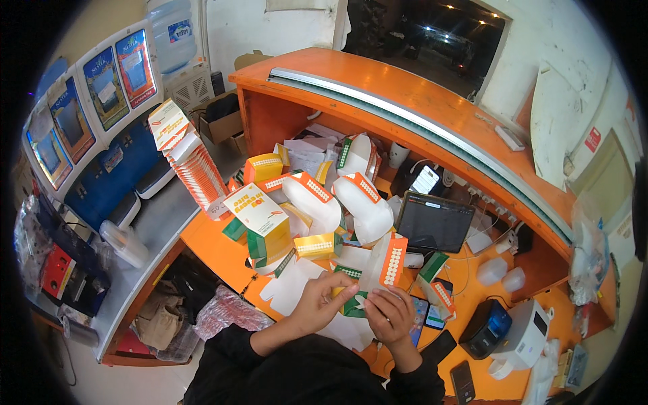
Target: The person assembles small printed cardboard boxes by folding and interlocking the flaps. They handle multiple flat pieces, fold them into shape, and place the completed boxes on the counter. The process is repeated for several units.
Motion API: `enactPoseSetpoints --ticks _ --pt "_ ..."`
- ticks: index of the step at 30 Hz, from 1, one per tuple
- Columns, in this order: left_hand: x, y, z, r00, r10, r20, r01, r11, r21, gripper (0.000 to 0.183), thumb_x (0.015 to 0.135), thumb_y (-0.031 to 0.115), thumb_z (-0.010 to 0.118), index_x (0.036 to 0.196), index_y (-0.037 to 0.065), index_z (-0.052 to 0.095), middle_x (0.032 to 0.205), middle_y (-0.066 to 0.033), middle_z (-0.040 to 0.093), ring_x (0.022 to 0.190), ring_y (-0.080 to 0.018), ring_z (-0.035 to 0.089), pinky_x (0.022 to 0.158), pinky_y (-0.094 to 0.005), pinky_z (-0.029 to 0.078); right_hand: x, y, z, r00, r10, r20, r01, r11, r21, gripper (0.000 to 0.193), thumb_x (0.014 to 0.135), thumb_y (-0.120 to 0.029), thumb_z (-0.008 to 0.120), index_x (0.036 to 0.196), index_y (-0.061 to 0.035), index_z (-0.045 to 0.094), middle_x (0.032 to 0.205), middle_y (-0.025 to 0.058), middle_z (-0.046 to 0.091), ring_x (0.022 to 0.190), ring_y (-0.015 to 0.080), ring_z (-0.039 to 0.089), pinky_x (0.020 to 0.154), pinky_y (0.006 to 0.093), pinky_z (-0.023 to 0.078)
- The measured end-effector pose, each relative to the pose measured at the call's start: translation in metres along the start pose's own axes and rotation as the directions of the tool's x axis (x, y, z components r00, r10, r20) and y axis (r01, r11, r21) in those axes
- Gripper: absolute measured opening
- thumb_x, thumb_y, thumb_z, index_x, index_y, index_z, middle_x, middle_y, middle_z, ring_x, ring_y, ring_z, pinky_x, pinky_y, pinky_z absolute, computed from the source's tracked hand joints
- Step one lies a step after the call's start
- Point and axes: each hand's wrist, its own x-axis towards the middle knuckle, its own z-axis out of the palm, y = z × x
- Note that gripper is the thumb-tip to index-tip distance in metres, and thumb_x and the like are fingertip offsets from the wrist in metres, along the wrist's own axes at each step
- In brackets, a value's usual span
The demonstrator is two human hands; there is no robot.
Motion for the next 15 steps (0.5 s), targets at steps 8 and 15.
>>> enactPoseSetpoints --ticks 8,15 --pt "0.002 0.009 -0.012 0.924 0.278 0.261 -0.323 0.935 0.147 0.014 0.086 0.018 0.056 0.087 0.005 0.060 0.075 -0.0068 0.059 0.069 -0.0232 0.050 0.075 -0.0319 0.036 0.007 -0.003 -0.014 0.718 0.497 0.487 -0.685 0.384 0.619 0.032 0.077 -0.001 0.065 0.104 -0.0017 0.048 0.082 0.0077 0.060 0.080 0.0130 0.059 0.073 0.0264 0.045" --pt "0.006 0.010 -0.029 0.925 0.019 0.380 -0.006 0.999 -0.035 0.020 0.082 0.016 0.064 0.097 0.003 0.061 0.084 -0.0063 0.062 0.077 -0.0139 0.057 0.076 -0.0266 0.042 0.011 0.020 -0.030 0.567 0.818 0.098 -0.622 0.348 0.701 0.033 0.081 -0.002 0.060 0.110 -0.0014 0.042 0.079 0.0050 0.055 0.077 0.0113 0.053 0.072 0.0233 0.041"
